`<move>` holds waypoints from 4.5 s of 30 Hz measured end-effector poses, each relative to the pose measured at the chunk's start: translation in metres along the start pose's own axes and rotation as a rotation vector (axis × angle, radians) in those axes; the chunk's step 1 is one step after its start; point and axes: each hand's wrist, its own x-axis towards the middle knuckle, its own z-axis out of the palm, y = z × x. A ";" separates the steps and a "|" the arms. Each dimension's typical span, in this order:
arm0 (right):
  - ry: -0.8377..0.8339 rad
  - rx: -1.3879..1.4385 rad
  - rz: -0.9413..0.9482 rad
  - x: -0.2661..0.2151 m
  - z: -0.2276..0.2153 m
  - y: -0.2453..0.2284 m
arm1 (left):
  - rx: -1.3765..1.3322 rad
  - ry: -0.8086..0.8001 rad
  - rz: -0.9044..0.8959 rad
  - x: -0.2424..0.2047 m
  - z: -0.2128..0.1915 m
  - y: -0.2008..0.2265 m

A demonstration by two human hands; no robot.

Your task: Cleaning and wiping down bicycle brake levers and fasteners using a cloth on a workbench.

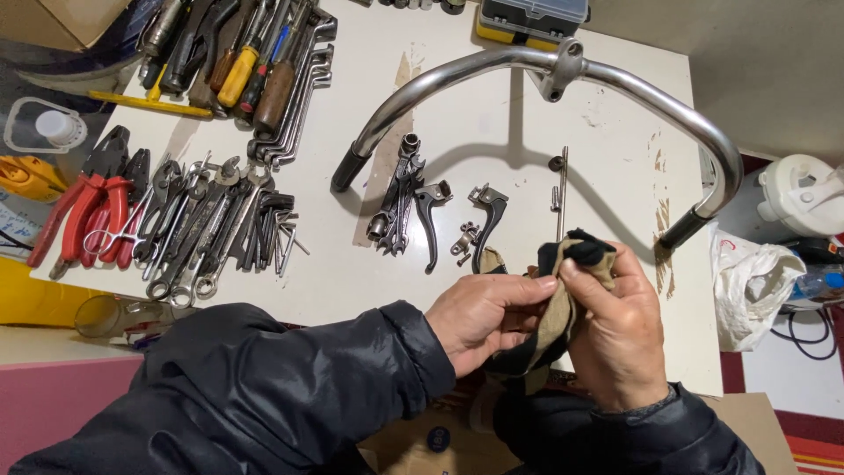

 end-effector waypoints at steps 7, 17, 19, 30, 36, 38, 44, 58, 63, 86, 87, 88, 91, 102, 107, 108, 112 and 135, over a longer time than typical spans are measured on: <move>-0.137 -0.040 -0.011 -0.005 -0.007 -0.003 | -0.029 0.053 0.015 0.003 -0.005 0.010; -0.117 0.037 0.012 0.003 -0.018 0.001 | -0.085 0.040 -0.016 -0.001 -0.002 0.009; -0.112 0.027 0.021 0.002 -0.014 -0.002 | -0.092 0.037 -0.026 0.000 -0.002 0.006; -0.034 0.009 -0.071 -0.001 -0.003 -0.007 | -0.095 0.020 0.050 0.002 -0.004 0.017; -0.371 -0.390 -0.197 -0.018 0.011 -0.019 | -0.146 0.015 0.103 0.011 -0.011 0.008; -0.276 -0.506 -0.214 -0.016 0.007 -0.014 | -0.147 0.022 0.069 0.013 -0.013 0.006; -0.206 -0.368 -0.127 -0.004 -0.010 -0.005 | -0.132 0.023 0.041 0.006 -0.005 0.008; -0.008 -0.787 -0.181 -0.006 -0.010 -0.021 | -0.028 0.090 0.077 0.001 -0.001 0.026; -0.006 -0.417 -0.136 -0.002 -0.005 -0.024 | 0.084 0.127 0.099 -0.004 0.001 0.033; -0.127 -0.069 -0.142 0.000 -0.011 -0.042 | 0.126 -0.079 0.122 -0.007 0.000 0.054; -0.120 -0.135 -0.187 0.000 -0.010 -0.045 | 0.120 -0.063 0.127 -0.006 -0.002 0.054; -0.120 -0.138 -0.188 0.001 -0.010 -0.046 | 0.119 -0.066 0.127 -0.006 -0.004 0.056; -0.155 -0.202 -0.228 0.004 -0.009 -0.046 | 0.106 -0.083 0.152 -0.002 -0.008 0.057; -0.249 -0.111 -0.219 0.011 -0.005 -0.010 | 0.088 -0.028 0.194 0.003 -0.008 0.049; -0.271 -0.165 -0.236 0.011 0.004 -0.010 | 0.058 -0.088 0.169 0.003 -0.014 0.053; -0.285 -0.180 -0.249 0.012 0.005 -0.011 | 0.046 -0.111 0.144 0.001 -0.014 0.055; -0.267 -0.202 -0.230 0.014 -0.001 -0.006 | 0.073 -0.110 0.110 0.005 -0.019 0.054; -0.194 -0.256 -0.128 0.005 0.012 -0.011 | 0.139 -0.137 -0.055 0.018 -0.027 0.034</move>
